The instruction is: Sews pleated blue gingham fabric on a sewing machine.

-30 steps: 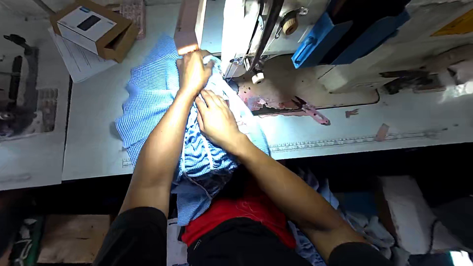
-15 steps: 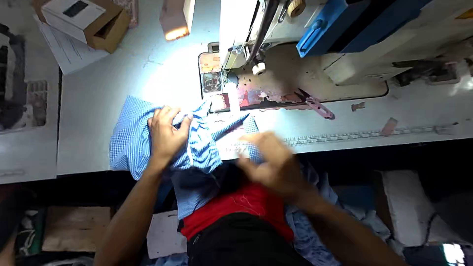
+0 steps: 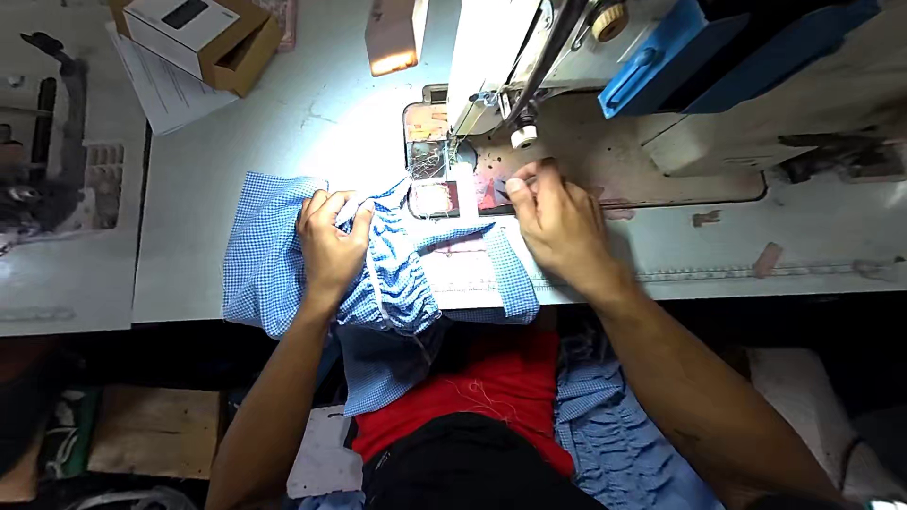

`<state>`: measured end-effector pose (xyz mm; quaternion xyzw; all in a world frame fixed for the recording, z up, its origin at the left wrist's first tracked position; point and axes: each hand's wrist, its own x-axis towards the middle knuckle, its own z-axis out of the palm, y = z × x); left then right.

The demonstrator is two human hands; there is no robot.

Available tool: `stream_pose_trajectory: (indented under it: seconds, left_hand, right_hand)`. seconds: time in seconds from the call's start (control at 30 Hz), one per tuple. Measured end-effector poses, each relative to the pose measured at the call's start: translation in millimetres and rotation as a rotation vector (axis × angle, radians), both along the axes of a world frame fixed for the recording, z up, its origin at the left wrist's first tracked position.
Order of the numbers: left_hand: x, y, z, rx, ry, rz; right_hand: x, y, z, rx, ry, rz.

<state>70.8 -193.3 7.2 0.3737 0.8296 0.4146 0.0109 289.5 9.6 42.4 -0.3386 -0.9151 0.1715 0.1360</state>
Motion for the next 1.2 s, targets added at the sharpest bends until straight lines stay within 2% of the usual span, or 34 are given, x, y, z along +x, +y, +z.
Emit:
stream_pose_trajectory:
  seconds: [0.1,0.23,0.3,0.37,0.47,0.53,0.6,0.67,0.73,0.8,0.87,0.93,0.97,1.03,1.1,1.2]
  left_hand:
    - [-17.9,10.9,0.0,-0.029,0.026,0.010]
    - [-61.8,14.4,-4.9,-0.030,0.101,0.157]
    - [-86.8,-10.6,-0.7,-0.071,0.103,0.322]
    - [-98.9,-41.4,2.9,-0.109,0.103,0.444]
    - [-82.0,-81.4,8.6,-0.087,0.055,0.508]
    - [-57.9,-92.2,9.8,-0.015,0.065,0.344]
    - [-30.1,-93.2,3.4,0.023,0.063,-0.020]
    - [-0.7,-72.4,-1.0,0.002,0.073,-0.317]
    - [36.1,-38.5,-3.1,-0.030,0.087,-0.457]
    - [73.1,0.1,-4.6,-0.048,0.084,-0.449]
    - [97.2,35.0,-2.3,-0.076,0.033,-0.368]
    - [97.9,55.6,3.2,-0.094,-0.053,-0.358]
    - [88.8,59.8,4.1,-0.091,-0.092,-0.406]
    - [64.1,53.4,6.4,-0.059,-0.136,-0.551]
    - [42.1,41.2,6.8,-0.095,-0.083,-0.621]
    - [35.0,38.0,-6.5,-0.314,0.166,-0.466]
  right_hand:
    - [-11.4,-2.7,-1.1,-0.008,-0.004,-0.050]
    - [4.7,-5.5,0.3,-0.202,-0.048,-0.096]
    - [13.5,-4.8,-1.4,-0.208,-0.061,-0.065]
    - [16.2,-5.4,-3.7,-0.128,-0.025,-0.028]
    - [10.3,-16.6,-6.0,-0.052,0.047,0.033]
    - [0.0,-26.6,-8.2,-0.001,0.061,0.110]
    - [7.0,-30.7,-12.2,0.053,-0.002,0.127]
    - [26.6,-12.0,-20.2,0.137,-0.048,0.052]
    - [46.3,9.8,-28.8,0.197,-0.014,-0.067]
    - [53.3,5.2,-20.3,0.193,0.079,-0.102]
    - [46.5,-25.1,-8.4,0.060,0.164,-0.002]
    - [39.9,-50.2,-14.5,-0.116,0.179,0.077]
    - [38.6,-51.2,-21.7,-0.137,0.194,0.089]
    - [40.6,-34.0,-30.1,-0.070,0.163,0.091]
    - [41.2,-13.4,-30.2,0.002,0.106,0.073]
    - [26.9,-3.7,-22.5,0.143,0.047,-0.029]
